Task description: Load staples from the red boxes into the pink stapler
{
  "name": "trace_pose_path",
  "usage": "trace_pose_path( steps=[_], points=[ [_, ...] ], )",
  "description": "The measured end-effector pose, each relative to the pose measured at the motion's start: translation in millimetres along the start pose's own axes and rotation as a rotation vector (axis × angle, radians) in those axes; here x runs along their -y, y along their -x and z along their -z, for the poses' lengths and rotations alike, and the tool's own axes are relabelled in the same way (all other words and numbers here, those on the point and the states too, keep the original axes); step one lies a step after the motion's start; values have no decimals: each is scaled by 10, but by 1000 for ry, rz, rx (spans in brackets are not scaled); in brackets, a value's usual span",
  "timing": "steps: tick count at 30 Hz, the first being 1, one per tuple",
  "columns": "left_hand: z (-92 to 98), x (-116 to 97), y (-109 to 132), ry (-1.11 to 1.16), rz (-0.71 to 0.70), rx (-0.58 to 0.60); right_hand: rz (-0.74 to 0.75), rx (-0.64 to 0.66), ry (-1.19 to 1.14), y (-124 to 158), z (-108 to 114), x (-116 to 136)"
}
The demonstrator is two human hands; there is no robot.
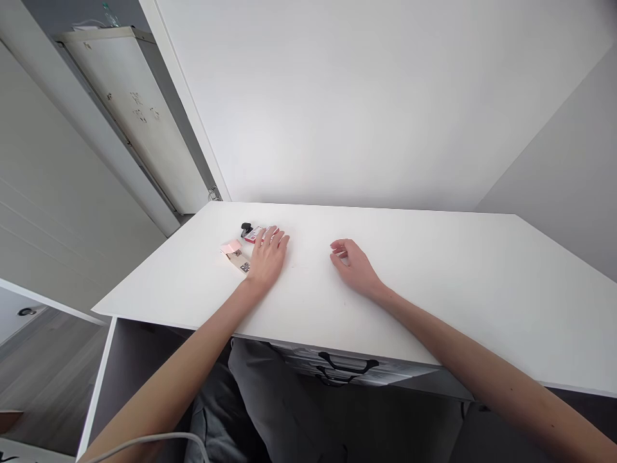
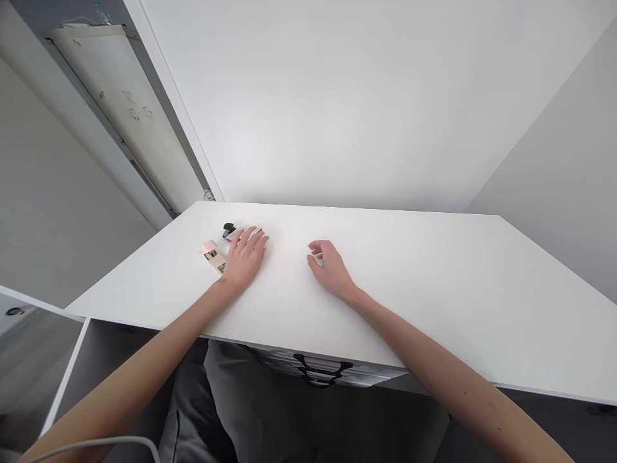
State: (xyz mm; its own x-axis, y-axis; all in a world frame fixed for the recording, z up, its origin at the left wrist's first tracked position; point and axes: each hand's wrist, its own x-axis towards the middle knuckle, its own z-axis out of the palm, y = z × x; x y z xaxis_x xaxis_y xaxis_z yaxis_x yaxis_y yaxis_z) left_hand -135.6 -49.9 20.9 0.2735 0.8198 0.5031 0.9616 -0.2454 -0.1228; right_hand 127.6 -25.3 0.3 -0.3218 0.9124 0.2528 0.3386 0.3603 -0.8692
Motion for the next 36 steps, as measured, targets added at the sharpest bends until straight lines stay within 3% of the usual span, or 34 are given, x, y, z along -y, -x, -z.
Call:
trace_pose_path(
  steps=[4,11,21,36],
  points=[
    [109,-87,97,55,-90,18,15,-75,19,-6,33,24],
    [199,-151,227,243,166,150,-127,-133,53,-79,147,-82],
    [170,-113,270,397,54,233,-128,-193,96,-194,232,-213],
    [183,-136,240,454,46,222,-19,-73,210,-235,207,-216]
  ],
)
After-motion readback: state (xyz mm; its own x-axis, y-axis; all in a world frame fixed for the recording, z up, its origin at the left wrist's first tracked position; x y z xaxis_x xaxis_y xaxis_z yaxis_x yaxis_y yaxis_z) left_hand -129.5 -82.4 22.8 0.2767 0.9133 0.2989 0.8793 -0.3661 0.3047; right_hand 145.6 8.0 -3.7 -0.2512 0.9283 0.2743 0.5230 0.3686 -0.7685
